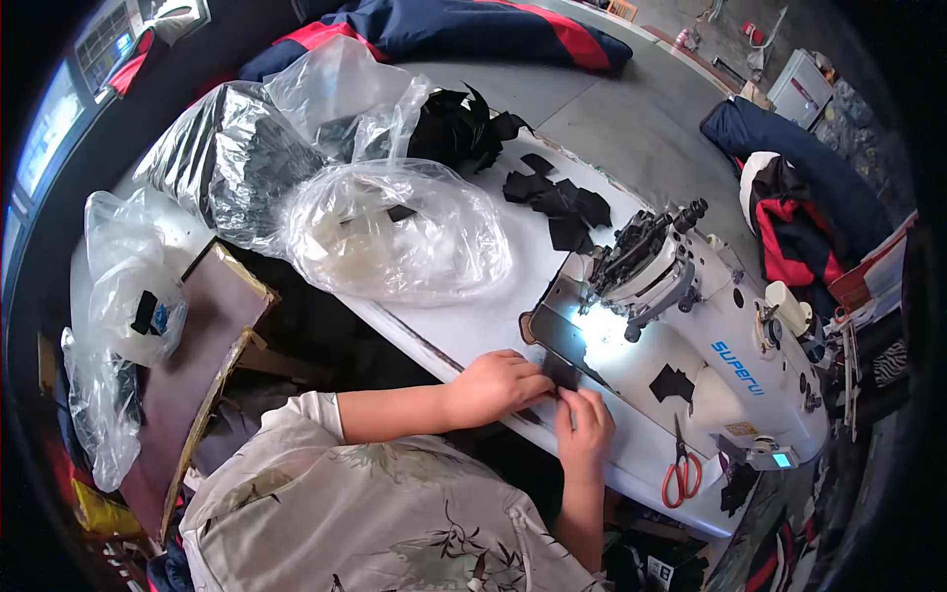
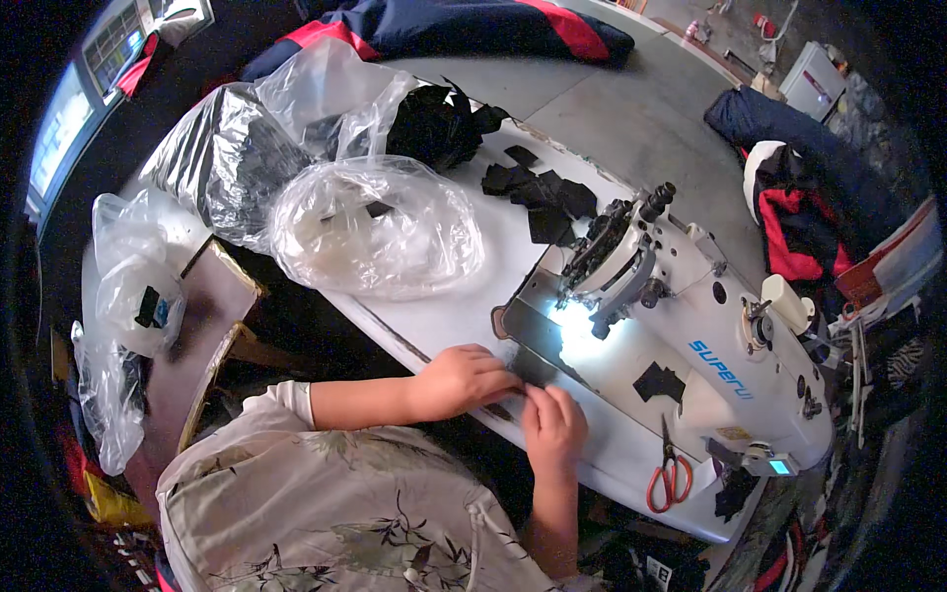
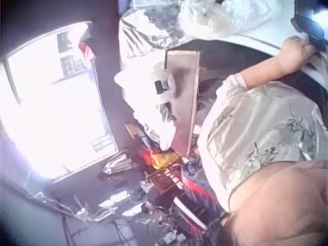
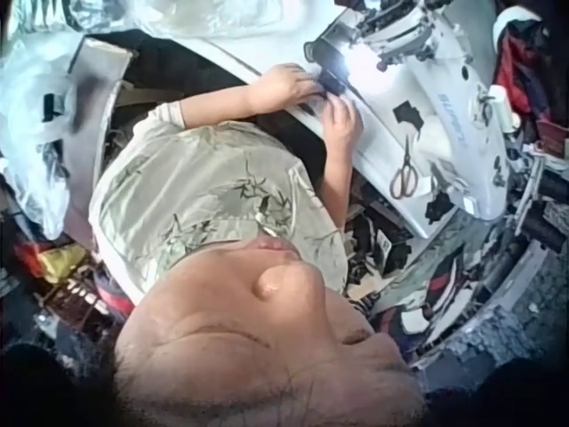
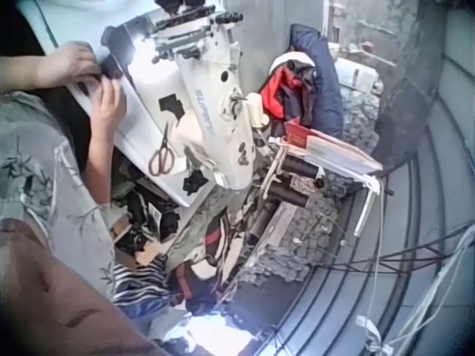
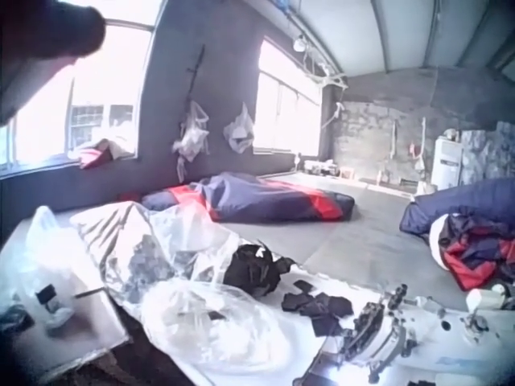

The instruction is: The recorder uses an industrial sewing machine to join small pieces of black fabric together.

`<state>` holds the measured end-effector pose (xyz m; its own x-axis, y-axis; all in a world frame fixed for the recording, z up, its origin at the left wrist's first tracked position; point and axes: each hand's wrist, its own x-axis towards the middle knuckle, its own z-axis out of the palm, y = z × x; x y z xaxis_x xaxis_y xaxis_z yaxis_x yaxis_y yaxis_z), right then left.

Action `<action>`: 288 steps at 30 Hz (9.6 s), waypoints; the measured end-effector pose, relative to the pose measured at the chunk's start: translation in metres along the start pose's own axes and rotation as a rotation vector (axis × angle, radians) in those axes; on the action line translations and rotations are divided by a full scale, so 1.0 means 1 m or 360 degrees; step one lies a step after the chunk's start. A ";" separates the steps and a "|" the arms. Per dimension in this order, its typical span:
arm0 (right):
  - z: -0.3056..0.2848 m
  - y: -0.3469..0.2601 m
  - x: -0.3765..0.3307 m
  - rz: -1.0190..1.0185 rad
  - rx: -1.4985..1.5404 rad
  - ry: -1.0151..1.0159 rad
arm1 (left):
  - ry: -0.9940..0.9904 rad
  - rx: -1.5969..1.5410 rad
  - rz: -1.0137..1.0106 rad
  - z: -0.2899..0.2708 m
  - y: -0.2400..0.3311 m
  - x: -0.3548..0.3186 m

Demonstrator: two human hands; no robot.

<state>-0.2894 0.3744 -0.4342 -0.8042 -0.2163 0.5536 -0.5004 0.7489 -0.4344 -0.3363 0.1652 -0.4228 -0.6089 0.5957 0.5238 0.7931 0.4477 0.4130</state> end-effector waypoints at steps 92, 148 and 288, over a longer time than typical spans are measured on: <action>-0.010 -0.021 0.020 0.0753 0.0146 -0.0399 | -0.0118 -0.0149 -0.0065 0.010 -0.021 0.011; -0.020 -0.006 0.022 0.0884 0.0326 -0.0451 | -0.0165 0.0417 -0.0193 0.006 -0.066 0.041; -0.029 -0.042 -0.028 0.1438 0.1572 0.0301 | -0.0359 -0.1830 -0.0939 0.005 0.046 -0.015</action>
<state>-0.2362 0.3671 -0.4107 -0.9560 0.2572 -0.1411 0.0917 -0.1947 -0.9766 -0.2910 0.1801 -0.4158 -0.7545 0.6550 -0.0419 -0.1215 -0.0767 0.9896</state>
